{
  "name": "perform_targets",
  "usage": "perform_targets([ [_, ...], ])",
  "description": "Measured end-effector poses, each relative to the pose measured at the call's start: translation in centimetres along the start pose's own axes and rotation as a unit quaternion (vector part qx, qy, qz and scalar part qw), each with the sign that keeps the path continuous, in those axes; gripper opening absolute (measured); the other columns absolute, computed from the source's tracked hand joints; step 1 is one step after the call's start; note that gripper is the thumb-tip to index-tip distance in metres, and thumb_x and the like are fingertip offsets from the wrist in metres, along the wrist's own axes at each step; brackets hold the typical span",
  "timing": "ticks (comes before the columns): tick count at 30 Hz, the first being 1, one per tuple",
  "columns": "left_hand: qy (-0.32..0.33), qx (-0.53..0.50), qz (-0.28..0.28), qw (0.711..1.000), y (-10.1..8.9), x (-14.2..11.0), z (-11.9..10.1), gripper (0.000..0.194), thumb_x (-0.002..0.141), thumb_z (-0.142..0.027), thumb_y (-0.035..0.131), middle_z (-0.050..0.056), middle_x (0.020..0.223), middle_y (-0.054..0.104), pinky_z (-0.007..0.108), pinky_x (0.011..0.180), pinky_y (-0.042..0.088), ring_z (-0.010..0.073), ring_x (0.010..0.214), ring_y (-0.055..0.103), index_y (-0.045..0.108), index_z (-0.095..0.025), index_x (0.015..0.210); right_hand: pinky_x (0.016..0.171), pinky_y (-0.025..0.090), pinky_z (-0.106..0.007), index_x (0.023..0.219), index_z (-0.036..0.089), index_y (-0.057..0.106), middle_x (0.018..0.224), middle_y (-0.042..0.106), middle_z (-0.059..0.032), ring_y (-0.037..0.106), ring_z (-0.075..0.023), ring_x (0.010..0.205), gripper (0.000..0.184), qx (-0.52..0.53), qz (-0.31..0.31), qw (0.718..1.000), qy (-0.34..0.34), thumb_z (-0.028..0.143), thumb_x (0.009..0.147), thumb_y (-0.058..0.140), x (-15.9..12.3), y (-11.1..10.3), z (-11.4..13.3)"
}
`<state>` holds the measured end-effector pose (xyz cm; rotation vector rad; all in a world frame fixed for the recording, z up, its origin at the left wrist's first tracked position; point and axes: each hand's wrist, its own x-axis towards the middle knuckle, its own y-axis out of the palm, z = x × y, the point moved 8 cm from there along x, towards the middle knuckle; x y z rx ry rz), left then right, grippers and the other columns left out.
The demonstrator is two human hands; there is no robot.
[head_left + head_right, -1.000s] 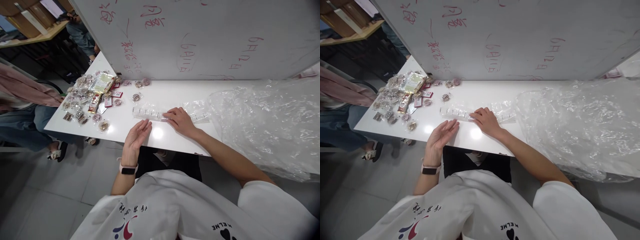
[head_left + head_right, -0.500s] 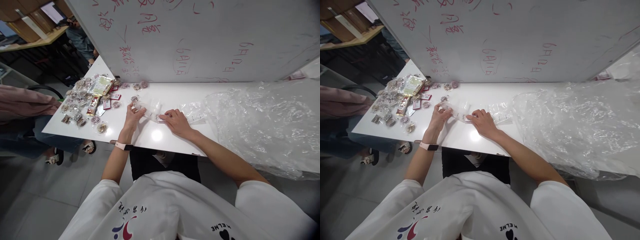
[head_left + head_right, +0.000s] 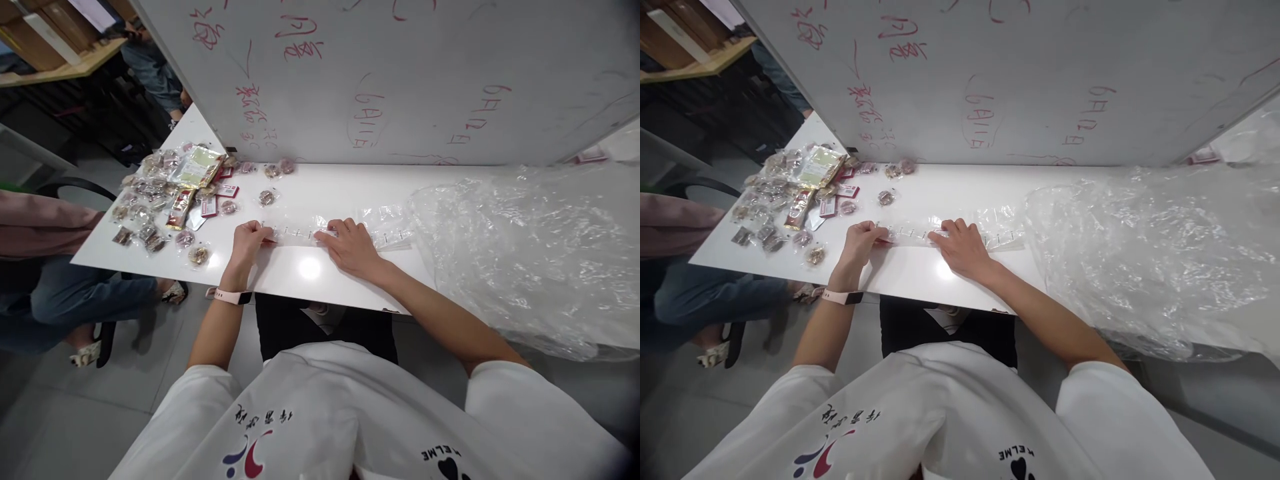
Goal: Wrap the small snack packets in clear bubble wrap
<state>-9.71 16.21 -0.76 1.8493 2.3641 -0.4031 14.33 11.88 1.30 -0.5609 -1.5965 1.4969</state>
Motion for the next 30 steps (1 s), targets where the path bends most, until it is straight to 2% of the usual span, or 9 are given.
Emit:
perform_targets([
  [5,-0.056,-0.116,-0.024,0.991,0.8,-0.1,0.6,0.038,0.055,-0.018,0.077,-0.006,0.054,0.053,0.030,0.062,0.058,0.0096,0.054,0.056,0.039,-0.019,0.056,0.066,0.026,-0.035,0.126,0.028,0.056,0.120,0.055,-0.0133,0.041,-0.0262,0.095,0.040,-0.049,0.027,0.998,-0.010,0.012,0.094,0.039,0.7,0.1,1.0],
  [8,-0.048,-0.150,-0.026,0.987,1.7,-1.0,-0.8,0.044,0.056,-0.023,0.080,-0.003,0.062,0.061,0.029,0.063,0.057,0.0129,0.062,0.064,0.037,-0.020,0.060,0.066,0.026,-0.035,0.125,0.028,0.058,0.119,0.056,-0.0131,0.042,-0.0257,0.095,0.044,-0.053,0.033,0.998,-0.011,0.006,0.093,0.038,0.8,0.2,1.1],
  [10,-0.020,-0.161,-0.005,0.987,3.5,-2.1,-2.3,0.049,0.058,-0.030,0.084,-0.002,0.067,0.064,0.029,0.066,0.057,0.0149,0.068,0.068,0.037,-0.020,0.063,0.067,0.026,-0.036,0.125,0.029,0.058,0.120,0.057,-0.0129,0.043,-0.0258,0.096,0.047,-0.040,0.034,0.999,-0.010,0.004,0.091,0.039,0.7,0.2,1.0],
  [13,0.015,-0.174,0.042,0.984,7.6,-4.0,-3.8,0.052,0.061,-0.040,0.087,-0.001,0.071,0.065,0.028,0.067,0.055,0.0159,0.074,0.069,0.039,-0.020,0.065,0.068,0.027,-0.036,0.125,0.028,0.060,0.121,0.057,-0.0132,0.044,-0.0266,0.099,0.044,-0.021,0.033,0.999,-0.010,0.005,0.092,0.043,0.6,0.0,0.8],
  [15,0.021,-0.192,0.058,0.979,10.0,-4.9,-3.9,0.052,0.062,-0.042,0.088,-0.003,0.066,0.062,0.025,0.063,0.052,0.0135,0.069,0.067,0.040,-0.020,0.064,0.069,0.029,-0.037,0.117,0.023,0.065,0.117,0.059,-0.0143,0.045,-0.0274,0.101,0.035,-0.015,0.036,0.999,-0.010,0.007,0.093,0.045,0.5,-0.1,0.9],
  [18,0.006,-0.235,0.052,0.970,12.2,-5.5,-3.0,0.054,0.064,-0.041,0.088,-0.006,0.057,0.052,0.023,0.056,0.045,0.0085,0.057,0.057,0.038,-0.021,0.062,0.070,0.032,-0.037,0.102,0.019,0.069,0.106,0.062,-0.0149,0.047,-0.0271,0.101,0.029,-0.006,0.042,0.999,-0.014,0.006,0.093,0.044,0.2,-0.3,1.0],
  [22,-0.022,-0.274,0.066,0.959,13.9,-5.8,-1.5,0.052,0.070,-0.043,0.085,-0.006,0.056,0.048,0.024,0.056,0.042,0.0072,0.055,0.051,0.038,-0.021,0.062,0.067,0.037,-0.035,0.105,0.017,0.069,0.104,0.065,-0.0142,0.048,-0.0264,0.103,0.032,0.030,0.043,0.999,-0.013,0.001,0.091,0.044,-0.5,-0.5,0.9],
  [26,-0.011,-0.278,0.088,0.956,14.9,-6.2,-1.0,0.048,0.074,-0.047,0.081,-0.005,0.059,0.047,0.025,0.064,0.046,0.0086,0.060,0.054,0.041,-0.021,0.064,0.059,0.038,-0.031,0.108,0.018,0.068,0.108,0.069,-0.0106,0.049,-0.0263,0.107,0.033,0.087,0.052,0.995,-0.009,0.001,0.086,0.051,-1.2,-0.4,0.2],
  [30,-0.029,-0.294,0.117,0.948,15.1,-6.5,-1.0,0.039,0.082,-0.057,0.071,0.002,0.079,0.061,0.030,0.083,0.052,0.0148,0.081,0.065,0.057,-0.020,0.084,0.060,0.041,-0.031,0.105,0.020,0.071,0.101,0.072,-0.0071,0.055,-0.0238,0.100,0.034,0.143,0.030,0.989,-0.010,0.002,0.087,0.049,-1.3,-0.9,-1.1],
])
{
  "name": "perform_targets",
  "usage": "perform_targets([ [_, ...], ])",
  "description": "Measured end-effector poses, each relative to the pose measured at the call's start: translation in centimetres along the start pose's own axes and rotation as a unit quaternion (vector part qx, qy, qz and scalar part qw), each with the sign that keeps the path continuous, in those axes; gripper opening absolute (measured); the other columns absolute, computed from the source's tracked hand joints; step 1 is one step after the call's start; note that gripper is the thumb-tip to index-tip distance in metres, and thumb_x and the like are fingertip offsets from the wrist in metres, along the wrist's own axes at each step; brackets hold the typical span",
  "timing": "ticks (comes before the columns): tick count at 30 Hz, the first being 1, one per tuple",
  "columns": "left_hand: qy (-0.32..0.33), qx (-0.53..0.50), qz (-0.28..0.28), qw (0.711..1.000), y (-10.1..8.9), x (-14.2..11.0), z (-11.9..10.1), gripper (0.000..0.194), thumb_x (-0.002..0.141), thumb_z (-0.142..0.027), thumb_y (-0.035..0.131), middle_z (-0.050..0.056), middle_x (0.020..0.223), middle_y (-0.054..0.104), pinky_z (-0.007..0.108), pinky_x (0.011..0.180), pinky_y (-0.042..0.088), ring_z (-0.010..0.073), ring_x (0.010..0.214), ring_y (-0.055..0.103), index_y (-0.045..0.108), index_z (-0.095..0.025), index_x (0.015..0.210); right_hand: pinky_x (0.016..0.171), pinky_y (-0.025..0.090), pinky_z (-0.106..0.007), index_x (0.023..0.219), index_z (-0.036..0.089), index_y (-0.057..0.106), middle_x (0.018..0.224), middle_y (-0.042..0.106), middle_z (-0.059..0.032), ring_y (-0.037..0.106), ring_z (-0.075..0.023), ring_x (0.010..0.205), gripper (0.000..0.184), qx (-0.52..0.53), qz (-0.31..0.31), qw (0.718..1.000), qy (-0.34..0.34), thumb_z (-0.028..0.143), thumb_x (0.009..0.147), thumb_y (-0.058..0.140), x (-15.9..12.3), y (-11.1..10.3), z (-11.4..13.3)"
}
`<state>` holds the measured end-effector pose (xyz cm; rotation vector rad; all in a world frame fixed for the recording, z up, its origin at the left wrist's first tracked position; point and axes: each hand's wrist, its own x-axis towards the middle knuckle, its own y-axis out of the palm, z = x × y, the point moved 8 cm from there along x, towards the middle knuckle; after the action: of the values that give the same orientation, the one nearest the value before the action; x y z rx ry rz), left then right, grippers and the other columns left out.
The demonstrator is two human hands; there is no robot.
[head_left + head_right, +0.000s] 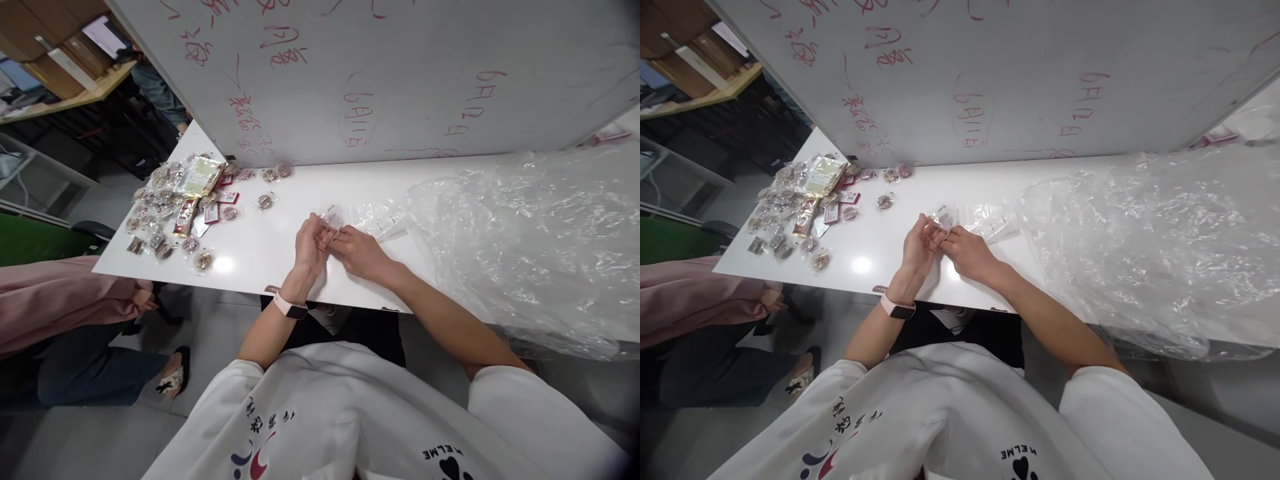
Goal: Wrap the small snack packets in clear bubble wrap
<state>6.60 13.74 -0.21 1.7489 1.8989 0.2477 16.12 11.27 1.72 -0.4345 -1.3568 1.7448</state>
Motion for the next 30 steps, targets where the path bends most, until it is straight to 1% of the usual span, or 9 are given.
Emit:
perform_targets([
  [5,-0.058,-0.022,0.032,0.998,0.1,-0.5,0.3,0.063,0.088,-0.066,0.057,0.012,0.127,0.063,0.044,0.103,0.048,0.0291,0.119,0.063,0.046,-0.026,0.135,0.068,0.046,-0.029,0.090,0.023,0.075,0.087,0.073,-0.0002,0.062,-0.0159,0.080,0.037,0.129,-0.067,0.989,0.017,0.004,0.083,0.044,-0.4,-2.6,-1.3],
  [7,-0.055,-0.015,0.038,0.998,0.2,-0.7,0.6,0.067,0.089,-0.067,0.055,0.012,0.137,0.058,0.046,0.107,0.046,0.0303,0.128,0.058,0.039,-0.031,0.143,0.067,0.045,-0.030,0.086,0.022,0.074,0.084,0.072,-0.0010,0.061,-0.0153,0.075,0.035,0.130,-0.145,0.979,0.054,0.007,0.084,0.042,-0.8,-4.4,-2.0],
  [10,-0.042,-0.006,0.047,0.998,0.4,-0.7,1.0,0.068,0.089,-0.067,0.054,0.011,0.144,0.053,0.047,0.110,0.043,0.0302,0.134,0.053,0.037,-0.034,0.146,0.078,0.044,-0.036,0.089,0.021,0.073,0.094,0.072,-0.0055,0.060,-0.0207,0.088,0.030,0.061,-0.222,0.971,0.057,0.014,0.088,0.044,-1.2,-6.1,-1.7],
  [13,-0.026,0.010,0.067,0.997,0.7,-0.9,1.0,0.067,0.089,-0.063,0.058,0.012,0.147,0.051,0.048,0.111,0.042,0.0309,0.134,0.052,0.039,-0.032,0.145,0.089,0.038,-0.043,0.088,0.020,0.071,0.094,0.070,-0.0072,0.058,-0.0237,0.093,0.027,-0.008,-0.164,0.986,0.029,0.014,0.089,0.045,-0.5,-4.7,-1.4],
  [16,0.050,0.118,0.104,0.986,0.7,-1.4,0.4,0.058,0.088,-0.048,0.068,0.010,0.152,0.045,0.046,0.115,0.039,0.0295,0.139,0.047,0.048,-0.030,0.139,0.095,0.036,-0.042,0.087,0.019,0.069,0.088,0.069,-0.0057,0.059,-0.0205,0.086,0.029,-0.032,-0.091,0.995,0.028,0.008,0.087,0.043,-0.1,-2.8,-2.1],
  [19,0.179,0.334,0.134,0.916,0.4,-1.8,-0.1,0.040,0.089,-0.030,0.066,0.009,0.153,0.045,0.050,0.121,0.031,0.0282,0.147,0.035,0.058,-0.027,0.127,0.099,0.034,-0.040,0.087,0.020,0.070,0.088,0.070,-0.0031,0.061,-0.0179,0.083,0.030,-0.031,-0.084,0.996,0.028,0.006,0.086,0.044,-0.1,-2.3,-2.8],
  [24,0.343,0.605,0.156,0.702,0.2,-1.5,1.0,0.029,0.094,-0.018,0.054,0.011,0.140,0.058,0.060,0.121,0.027,0.0279,0.142,0.044,0.057,-0.022,0.123,0.100,0.032,-0.040,0.078,0.021,0.069,0.085,0.072,0.0001,0.061,-0.0175,0.085,0.029,-0.029,-0.164,0.986,0.001,0.005,0.084,0.047,-0.8,-3.9,-2.9],
  [26,0.378,0.626,0.155,0.665,0.1,-1.3,1.1,0.028,0.095,-0.018,0.054,0.011,0.138,0.060,0.058,0.119,0.033,0.0276,0.139,0.048,0.057,-0.022,0.122,0.094,0.033,-0.041,0.075,0.022,0.069,0.085,0.072,-0.0002,0.058,-0.0188,0.086,0.029,-0.057,-0.226,0.972,0.013,0.004,0.083,0.048,-1.7,-5.3,-2.8],
  [30,0.400,0.623,0.152,0.655,0.0,-1.3,0.8,0.024,0.096,-0.024,0.056,0.011,0.135,0.062,0.057,0.117,0.036,0.0279,0.136,0.051,0.058,-0.022,0.119,0.087,0.031,-0.040,0.083,0.023,0.073,0.086,0.071,-0.0015,0.053,-0.0193,0.084,0.028,-0.120,-0.248,0.961,0.014,0.005,0.085,0.051,-3.5,-5.6,-1.9],
])
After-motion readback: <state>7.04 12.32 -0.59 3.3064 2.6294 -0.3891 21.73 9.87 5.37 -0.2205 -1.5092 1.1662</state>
